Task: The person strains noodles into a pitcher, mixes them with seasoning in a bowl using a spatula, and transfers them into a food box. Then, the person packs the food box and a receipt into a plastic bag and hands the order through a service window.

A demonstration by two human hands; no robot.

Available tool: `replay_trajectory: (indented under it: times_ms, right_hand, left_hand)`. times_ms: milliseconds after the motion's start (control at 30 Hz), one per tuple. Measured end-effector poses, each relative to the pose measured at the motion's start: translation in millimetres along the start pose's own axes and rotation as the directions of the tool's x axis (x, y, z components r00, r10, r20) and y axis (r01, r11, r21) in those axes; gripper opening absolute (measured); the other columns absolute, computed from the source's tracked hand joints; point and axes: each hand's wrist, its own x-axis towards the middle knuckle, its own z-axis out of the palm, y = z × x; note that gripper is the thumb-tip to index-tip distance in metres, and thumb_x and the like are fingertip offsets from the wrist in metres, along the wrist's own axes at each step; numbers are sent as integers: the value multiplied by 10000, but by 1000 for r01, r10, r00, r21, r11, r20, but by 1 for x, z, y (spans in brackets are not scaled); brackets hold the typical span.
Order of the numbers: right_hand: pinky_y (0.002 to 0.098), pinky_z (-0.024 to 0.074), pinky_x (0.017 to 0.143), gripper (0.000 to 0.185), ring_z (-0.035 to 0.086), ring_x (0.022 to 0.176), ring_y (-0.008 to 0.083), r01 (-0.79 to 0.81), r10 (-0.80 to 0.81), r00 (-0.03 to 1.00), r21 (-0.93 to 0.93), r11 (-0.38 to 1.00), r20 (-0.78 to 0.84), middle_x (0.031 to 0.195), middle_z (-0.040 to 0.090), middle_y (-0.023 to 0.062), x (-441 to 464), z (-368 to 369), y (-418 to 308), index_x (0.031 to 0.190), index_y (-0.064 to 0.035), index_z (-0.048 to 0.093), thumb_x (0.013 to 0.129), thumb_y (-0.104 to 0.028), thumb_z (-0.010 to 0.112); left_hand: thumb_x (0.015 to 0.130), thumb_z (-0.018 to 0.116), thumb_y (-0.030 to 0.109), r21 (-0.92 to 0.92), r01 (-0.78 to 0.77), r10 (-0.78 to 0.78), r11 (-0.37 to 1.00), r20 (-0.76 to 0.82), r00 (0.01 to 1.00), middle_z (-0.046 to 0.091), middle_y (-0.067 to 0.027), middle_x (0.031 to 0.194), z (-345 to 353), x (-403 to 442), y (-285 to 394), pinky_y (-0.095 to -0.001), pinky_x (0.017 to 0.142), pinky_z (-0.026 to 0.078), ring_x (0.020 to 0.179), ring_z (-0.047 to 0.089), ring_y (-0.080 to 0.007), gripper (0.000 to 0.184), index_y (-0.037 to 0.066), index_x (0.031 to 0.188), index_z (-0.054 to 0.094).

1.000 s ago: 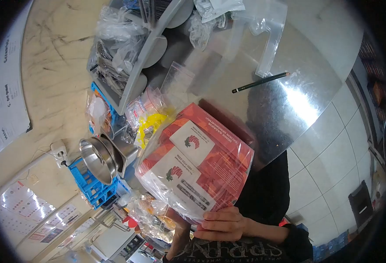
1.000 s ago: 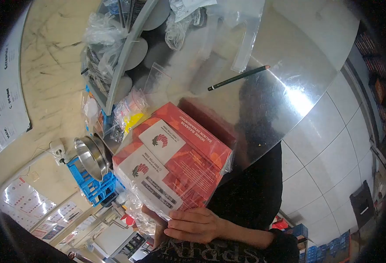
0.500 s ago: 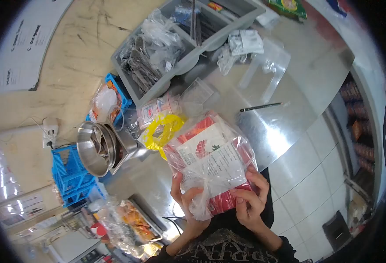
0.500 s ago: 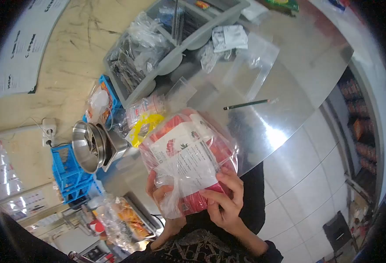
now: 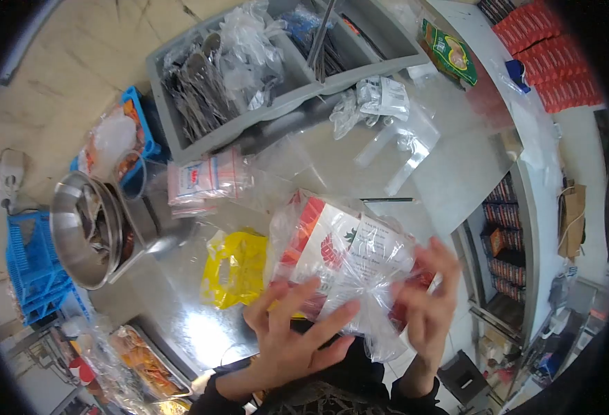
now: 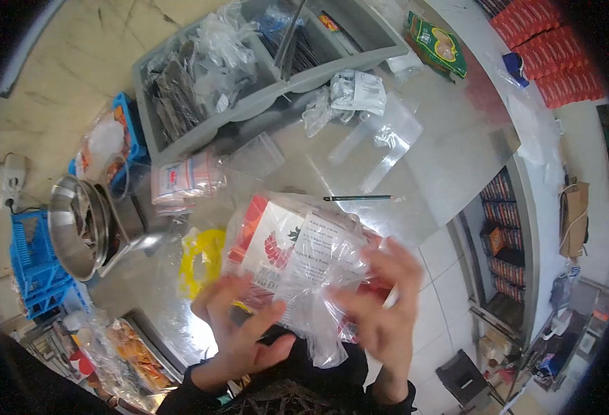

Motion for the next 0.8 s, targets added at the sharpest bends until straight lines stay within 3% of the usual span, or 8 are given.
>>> replay_trajectory:
  times_ms: [67,100,267,400,500,567,733,800]
  right_hand:
    - [493,193,1040,266,429,1180,257,203,-112,930,-237,950,350,1146,569,-8,-4,3,-14,784,-286,697,723,-60,571]
    - [480,132,1058,246,446,1166,210,117,-46,964,-263,958,262,1112,587,-77,-9,11,-12,746,-366,687,736,-138,593]
    - [460,187,1036,158,474,1131,203,132,-90,980,-241,962,177,1051,617,-84,-14,18,3,710,-358,678,673,-205,655]
    - [440,216,1016,109,491,1100,193,148,-122,985,-224,963,125,1040,622,-91,-13,20,4,688,-344,671,607,-272,688]
    - [447,215,1008,159,478,1108,206,141,-110,981,-201,969,159,1048,619,-76,-12,16,6,707,-342,679,632,-203,701]
    - [454,212,1006,211,464,1123,216,122,-76,971,-195,973,228,1058,614,-65,-7,9,0,724,-341,686,627,-154,694]
    - [491,214,1001,417,409,1170,264,188,-99,882,-151,971,461,1207,530,-23,9,-14,-22,937,-306,682,595,-70,642]
    - [500,226,999,458,400,1180,281,267,-175,850,-121,956,496,1246,496,-10,12,-19,-27,1006,-306,654,613,-71,631]
  left_hand:
    - [762,594,497,162,18,-35,987,105,994,397,-71,1298,7,20,-2,-489,995,176,1245,211,-339,355,305,1059,623]
    - [762,594,497,148,22,-38,989,107,994,397,-71,1298,9,19,-3,-489,995,176,1245,211,-339,355,305,1059,623]
    - [787,528,565,150,101,-103,983,6,995,391,-61,1280,23,15,-5,-637,991,24,1286,150,-379,361,265,974,602]
    - [780,531,571,121,91,-86,989,-45,995,409,-59,1235,29,16,-6,-622,1002,24,1289,143,-375,383,211,896,593]
    - [757,608,472,126,61,-54,990,-59,997,413,-90,1205,28,15,-13,-595,1005,98,1253,218,-377,387,148,962,554]
    - [698,694,272,-265,54,-93,963,-137,986,410,-133,1200,29,13,-23,-505,967,247,1145,347,-364,449,91,1052,485]
    - [642,713,14,-245,94,-120,965,-95,988,417,-147,1118,2,32,-21,-354,893,361,1041,433,-280,559,18,1104,400]
    - [649,712,12,-192,153,-135,969,107,985,446,-150,1087,-8,36,-21,-353,878,373,1019,447,-278,534,15,1094,418]
